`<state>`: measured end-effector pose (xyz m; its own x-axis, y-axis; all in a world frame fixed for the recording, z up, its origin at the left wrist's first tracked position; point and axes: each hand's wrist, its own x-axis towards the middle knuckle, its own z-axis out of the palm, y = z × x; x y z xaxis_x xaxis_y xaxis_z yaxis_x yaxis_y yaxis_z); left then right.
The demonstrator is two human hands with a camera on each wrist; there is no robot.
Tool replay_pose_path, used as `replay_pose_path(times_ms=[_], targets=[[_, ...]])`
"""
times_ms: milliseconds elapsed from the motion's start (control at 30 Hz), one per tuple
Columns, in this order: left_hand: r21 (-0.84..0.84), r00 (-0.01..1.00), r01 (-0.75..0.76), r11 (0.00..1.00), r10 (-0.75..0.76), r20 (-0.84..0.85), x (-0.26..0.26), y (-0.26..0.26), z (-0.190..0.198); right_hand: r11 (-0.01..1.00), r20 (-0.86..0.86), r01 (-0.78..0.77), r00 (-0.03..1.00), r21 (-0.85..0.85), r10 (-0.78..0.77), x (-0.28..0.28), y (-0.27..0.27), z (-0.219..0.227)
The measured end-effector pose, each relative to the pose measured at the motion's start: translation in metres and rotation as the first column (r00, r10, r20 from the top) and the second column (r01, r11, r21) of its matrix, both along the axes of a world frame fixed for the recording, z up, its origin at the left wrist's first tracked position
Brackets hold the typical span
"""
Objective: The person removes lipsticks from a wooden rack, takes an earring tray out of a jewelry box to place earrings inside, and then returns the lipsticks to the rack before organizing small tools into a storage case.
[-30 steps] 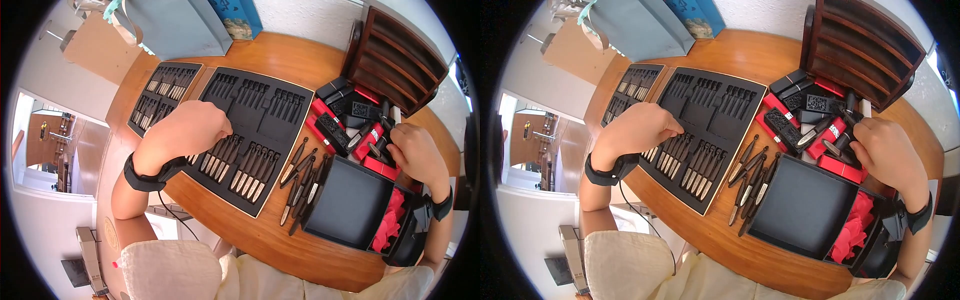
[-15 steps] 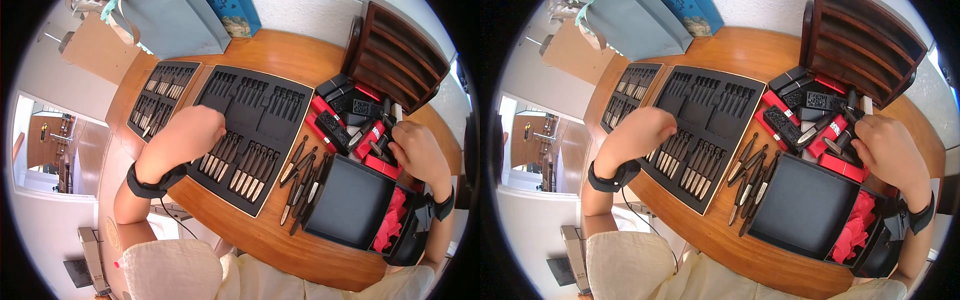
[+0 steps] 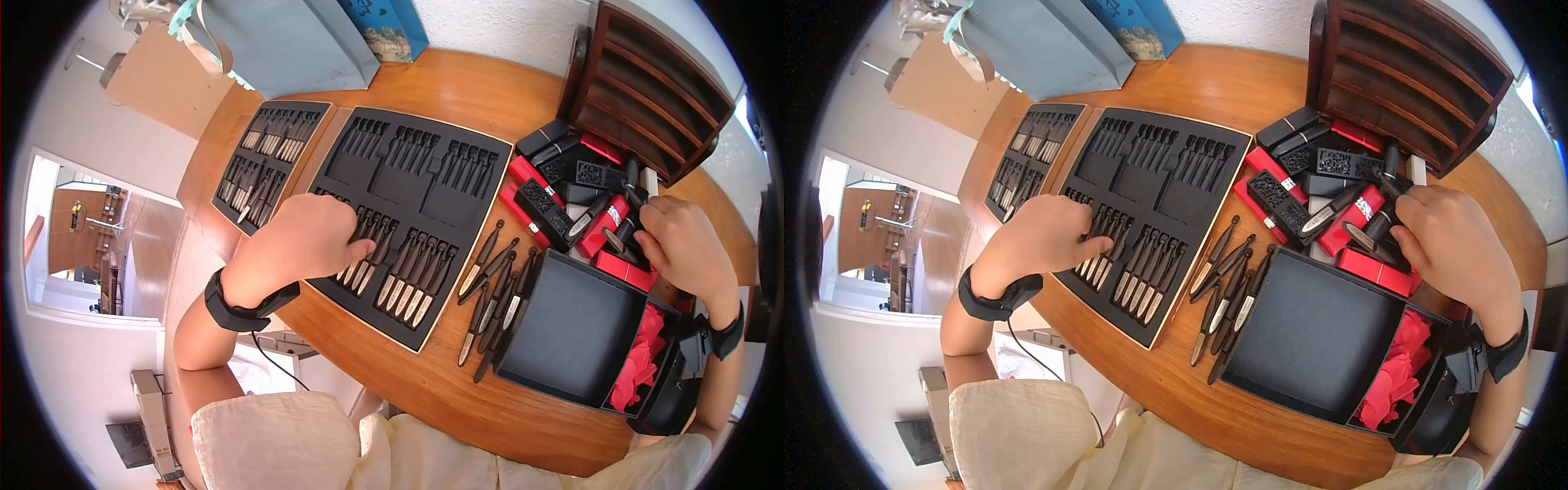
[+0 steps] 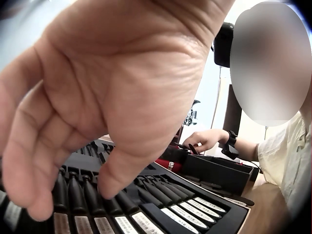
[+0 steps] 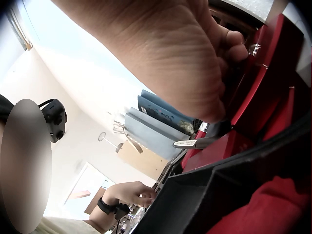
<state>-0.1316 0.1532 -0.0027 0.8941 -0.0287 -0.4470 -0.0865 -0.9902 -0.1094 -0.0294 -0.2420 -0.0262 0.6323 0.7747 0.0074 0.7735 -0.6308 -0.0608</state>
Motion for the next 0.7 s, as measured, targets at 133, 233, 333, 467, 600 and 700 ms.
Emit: replay_pose_path(times_ms=[133, 233, 333, 467, 600, 700], targets=[[0.02, 1.0, 0.013, 1.0, -0.013, -0.01, 0.0, -0.006, 0.0, 1.0, 0.014, -0.02, 1.0, 0.005, 0.02, 0.0, -0.001, 0.0], [0.038, 1.0, 0.006, 0.999, -0.007, 0.014, 0.001, -0.015, -0.002, 1.0, 0.036, -0.021, 0.999, -0.002, 0.021, -0.001, -0.001, 0.0], [0.096, 0.999, -0.041, 0.995, 0.044, -0.027, 0.006, -0.02, -0.001, 0.999, 0.047, -0.038, 0.998, 0.0, 0.038, -0.001, -0.002, -0.001], [0.071, 0.994, -0.07, 0.995, 0.075, -0.078, 0.008, -0.014, -0.001, 0.999, 0.034, -0.037, 0.999, -0.006, 0.037, -0.002, -0.003, 0.002], [0.086, 0.989, -0.124, 0.989, 0.13, -0.076, 0.006, -0.026, 0.002, 0.999, 0.027, -0.01, 1.0, -0.042, 0.011, -0.002, -0.008, 0.001], [0.102, 0.996, -0.076, 0.992, 0.07, 0.057, -0.002, -0.017, -0.014, 0.999, 0.042, -0.005, 0.999, -0.037, 0.007, -0.001, -0.01, -0.002]])
